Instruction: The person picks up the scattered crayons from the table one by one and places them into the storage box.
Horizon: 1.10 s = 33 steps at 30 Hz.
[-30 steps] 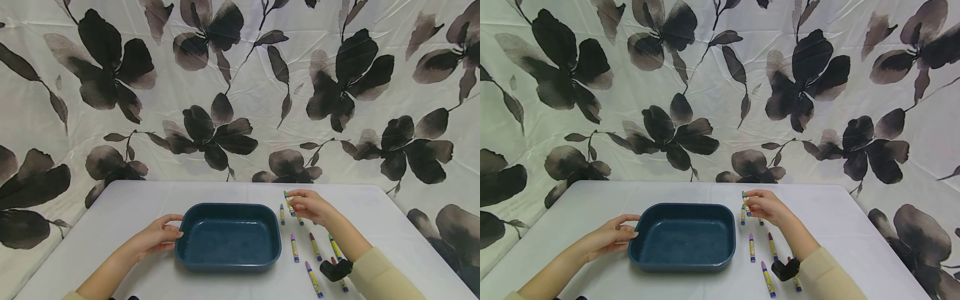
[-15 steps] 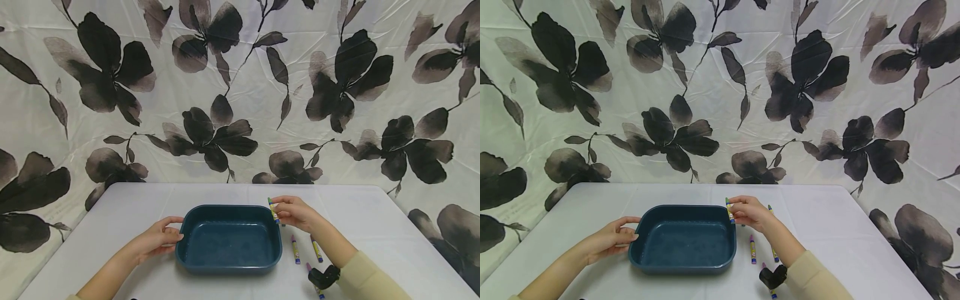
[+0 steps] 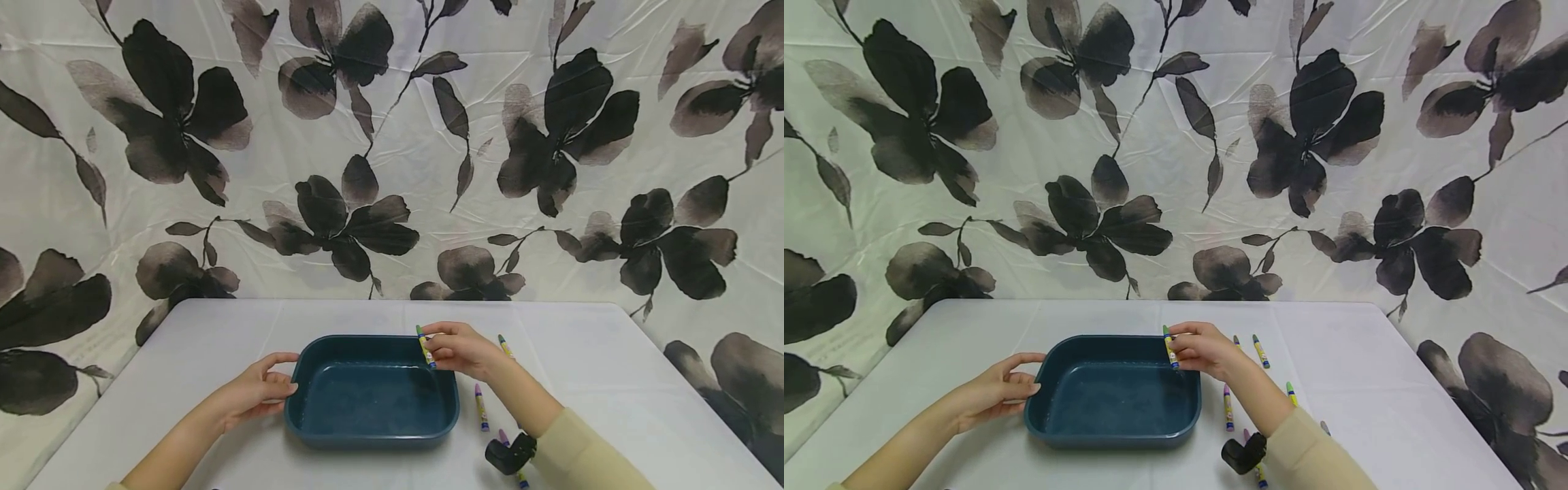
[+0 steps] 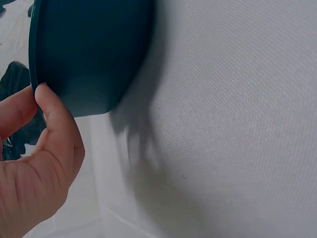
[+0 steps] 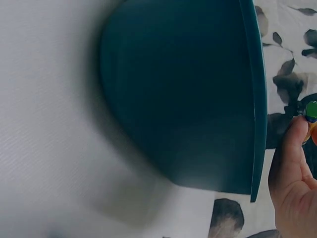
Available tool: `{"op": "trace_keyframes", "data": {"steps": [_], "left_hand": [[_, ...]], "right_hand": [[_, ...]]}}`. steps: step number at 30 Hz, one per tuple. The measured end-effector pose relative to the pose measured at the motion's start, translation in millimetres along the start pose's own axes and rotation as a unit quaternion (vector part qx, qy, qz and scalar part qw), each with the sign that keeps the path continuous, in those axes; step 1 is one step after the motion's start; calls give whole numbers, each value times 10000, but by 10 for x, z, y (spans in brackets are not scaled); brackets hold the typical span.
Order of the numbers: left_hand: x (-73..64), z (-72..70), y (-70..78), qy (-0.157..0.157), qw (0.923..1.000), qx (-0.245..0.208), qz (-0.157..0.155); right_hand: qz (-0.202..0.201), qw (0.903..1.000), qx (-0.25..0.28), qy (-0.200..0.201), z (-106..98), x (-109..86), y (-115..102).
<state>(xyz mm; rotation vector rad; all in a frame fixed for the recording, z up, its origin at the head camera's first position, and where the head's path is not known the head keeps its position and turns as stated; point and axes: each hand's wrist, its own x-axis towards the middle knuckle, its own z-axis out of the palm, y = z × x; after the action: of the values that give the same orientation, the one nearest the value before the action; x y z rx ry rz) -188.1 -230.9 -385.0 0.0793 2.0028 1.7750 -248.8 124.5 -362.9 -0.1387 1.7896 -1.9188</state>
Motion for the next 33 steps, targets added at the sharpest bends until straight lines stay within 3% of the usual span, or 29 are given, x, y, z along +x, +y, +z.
{"op": "trace_keyframes", "data": {"steps": [16, 33], "left_hand": [[-2, -18, 36, 22, 10000, 60, -31], [12, 24, 52, 165, 9996, 107, -208]], "right_hand": [[89, 9992, -370, -86, 319, 157, 12], [439, 9972, -603, -14, 705, 301, 270]]}}
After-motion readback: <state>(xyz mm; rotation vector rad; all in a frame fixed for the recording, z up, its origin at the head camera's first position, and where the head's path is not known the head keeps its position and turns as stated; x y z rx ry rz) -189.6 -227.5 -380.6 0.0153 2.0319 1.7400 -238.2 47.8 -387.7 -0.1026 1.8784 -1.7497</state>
